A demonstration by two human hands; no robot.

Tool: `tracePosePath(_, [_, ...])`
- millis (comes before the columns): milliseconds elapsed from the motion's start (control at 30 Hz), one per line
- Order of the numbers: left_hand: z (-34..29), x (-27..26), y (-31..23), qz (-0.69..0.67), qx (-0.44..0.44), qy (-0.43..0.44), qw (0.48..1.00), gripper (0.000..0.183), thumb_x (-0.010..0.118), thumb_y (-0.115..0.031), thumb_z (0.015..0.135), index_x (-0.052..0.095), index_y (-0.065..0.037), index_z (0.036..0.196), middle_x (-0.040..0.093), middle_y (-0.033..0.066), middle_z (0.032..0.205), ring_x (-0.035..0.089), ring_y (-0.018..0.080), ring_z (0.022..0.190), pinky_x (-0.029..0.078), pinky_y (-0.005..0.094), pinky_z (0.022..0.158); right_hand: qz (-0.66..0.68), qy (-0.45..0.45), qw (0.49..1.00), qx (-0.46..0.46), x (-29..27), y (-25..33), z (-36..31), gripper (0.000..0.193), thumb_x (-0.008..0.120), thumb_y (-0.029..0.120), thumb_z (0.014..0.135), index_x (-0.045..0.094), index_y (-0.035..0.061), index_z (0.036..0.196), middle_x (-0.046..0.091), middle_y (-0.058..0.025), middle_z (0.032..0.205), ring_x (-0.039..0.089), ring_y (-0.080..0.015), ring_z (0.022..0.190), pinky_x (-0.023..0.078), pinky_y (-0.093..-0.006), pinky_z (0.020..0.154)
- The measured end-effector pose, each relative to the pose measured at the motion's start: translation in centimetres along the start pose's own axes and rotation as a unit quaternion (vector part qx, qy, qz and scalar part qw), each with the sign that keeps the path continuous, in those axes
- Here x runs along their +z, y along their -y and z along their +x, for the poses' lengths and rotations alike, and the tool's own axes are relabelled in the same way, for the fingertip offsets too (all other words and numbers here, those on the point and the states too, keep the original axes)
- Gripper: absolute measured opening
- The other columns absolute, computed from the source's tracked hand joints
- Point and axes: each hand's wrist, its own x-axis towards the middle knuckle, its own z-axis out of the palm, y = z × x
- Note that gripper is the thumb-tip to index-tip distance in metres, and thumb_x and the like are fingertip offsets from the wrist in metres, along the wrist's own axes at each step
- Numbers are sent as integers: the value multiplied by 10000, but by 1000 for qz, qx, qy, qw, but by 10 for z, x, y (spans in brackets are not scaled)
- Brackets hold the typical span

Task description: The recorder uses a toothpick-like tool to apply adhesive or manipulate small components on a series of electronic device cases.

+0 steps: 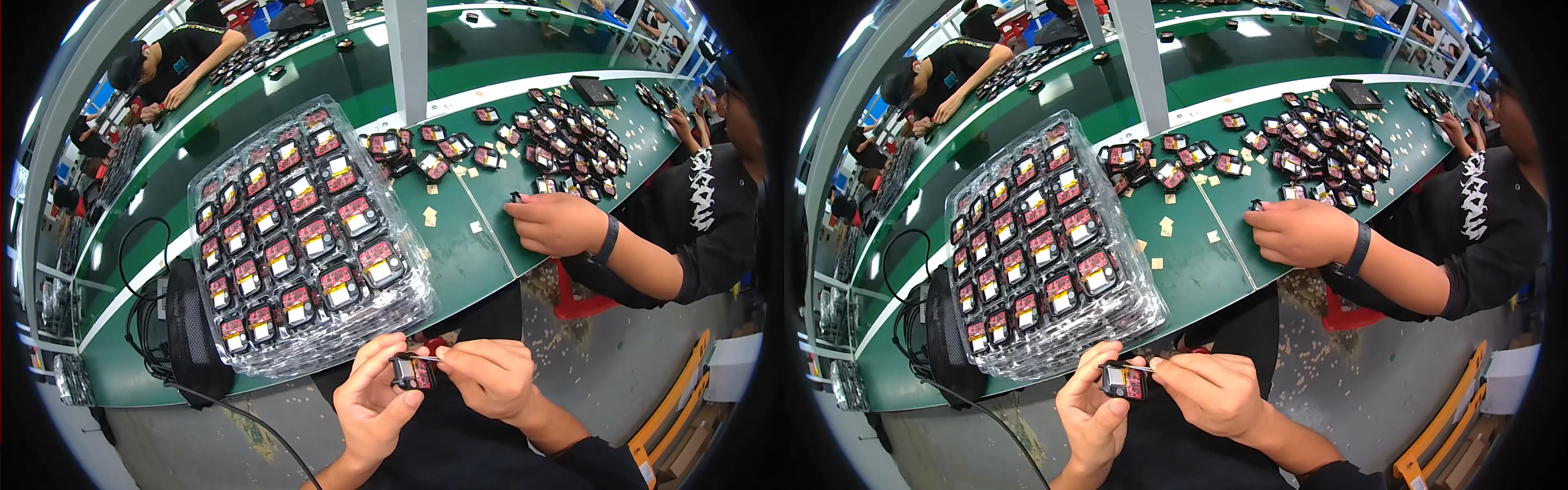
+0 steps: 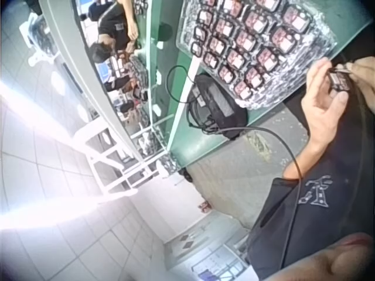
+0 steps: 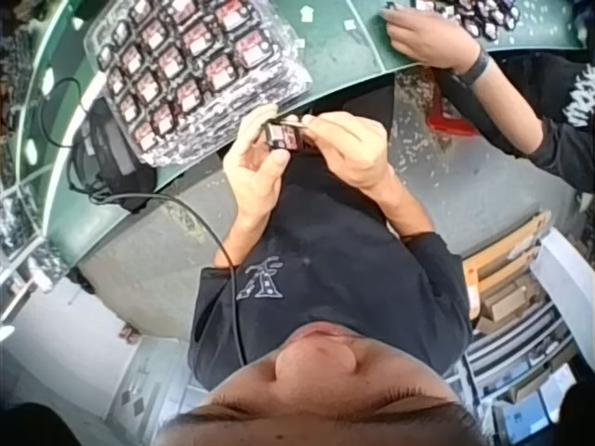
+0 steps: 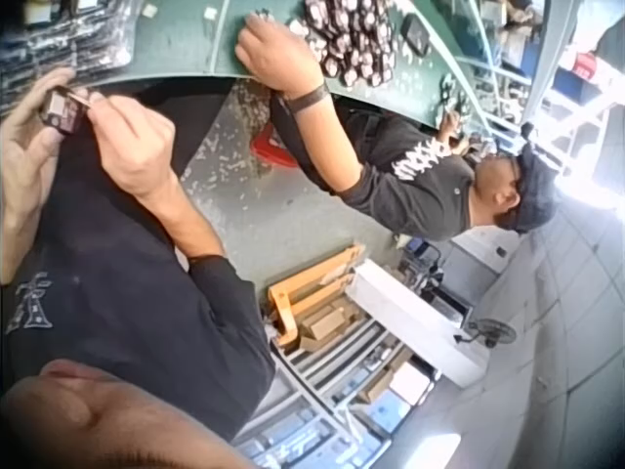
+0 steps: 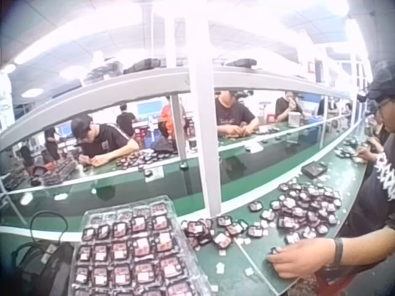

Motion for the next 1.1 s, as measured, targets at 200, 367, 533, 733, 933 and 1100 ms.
tracePosePath(200, [1, 2, -1, 3, -4, -1, 1000, 560, 758, 65, 864, 568, 77, 1391, 459, 195, 1481, 599, 359, 1281, 533, 444, 1052, 9, 11, 1000, 10, 0, 0, 1, 268, 845, 29, 756, 764, 19, 1012, 725, -54, 845, 691, -182, 631, 527, -288, 528])
tracePosePath(367, [2, 4, -1, 6, -1, 3, 1000, 564, 758, 72, 862, 568, 81, 1393, 454, 193, 1482, 596, 361, 1285, 534, 442, 1060, -26, 0, 1000, -6, 2, 3, 0, 247, 827, 27, 771, 763, 16, 1010, 715, -51, 832, 685, -174, 621, 523, -283, 525])
tracePosePath(533, [1, 0, 0, 10, 6, -14, 1000, 570, 760, 68, 856, 571, 91, 1393, 456, 207, 1477, 603, 358, 1278, 515, 458, 1076, -66, 19, 997, -31, 3, 1, 1, 219, 808, 30, 792, 766, 16, 1006, 700, -47, 815, 668, -162, 603, 511, -276, 516])
tracePosePath(733, [3, 4, -3, 38, -4, -64, 997, 610, 858, -143, 820, 614, 82, 1331, 508, 216, 1436, 658, 372, 1185, 542, 479, 1057, -27, -7, 999, -25, 5, 1, 3, 243, 830, 26, 766, 764, 10, 1000, 696, -46, 808, 664, -165, 602, 510, -279, 517])
tracePosePath(933, [3, 6, -4, 40, -10, -61, 997, 594, 841, -148, 833, 609, 96, 1324, 504, 223, 1430, 631, 348, 1219, 542, 501, 1062, -13, 2, 1000, -21, 6, 0, 1, 256, 838, 22, 758, 760, 2, 1000, 692, -52, 801, 672, -179, 619, 516, -283, 522])
tracePosePath(1100, [1, 13, -8, 50, -28, -78, 995, 593, 842, -150, 835, 607, 108, 1315, 503, 225, 1423, 602, 321, 1243, 535, 509, 1073, -22, -4, 1000, -18, 8, 2, 1, 252, 822, 5, 756, 762, -3, 1001, 689, -54, 806, 662, -173, 607, 514, -281, 520])
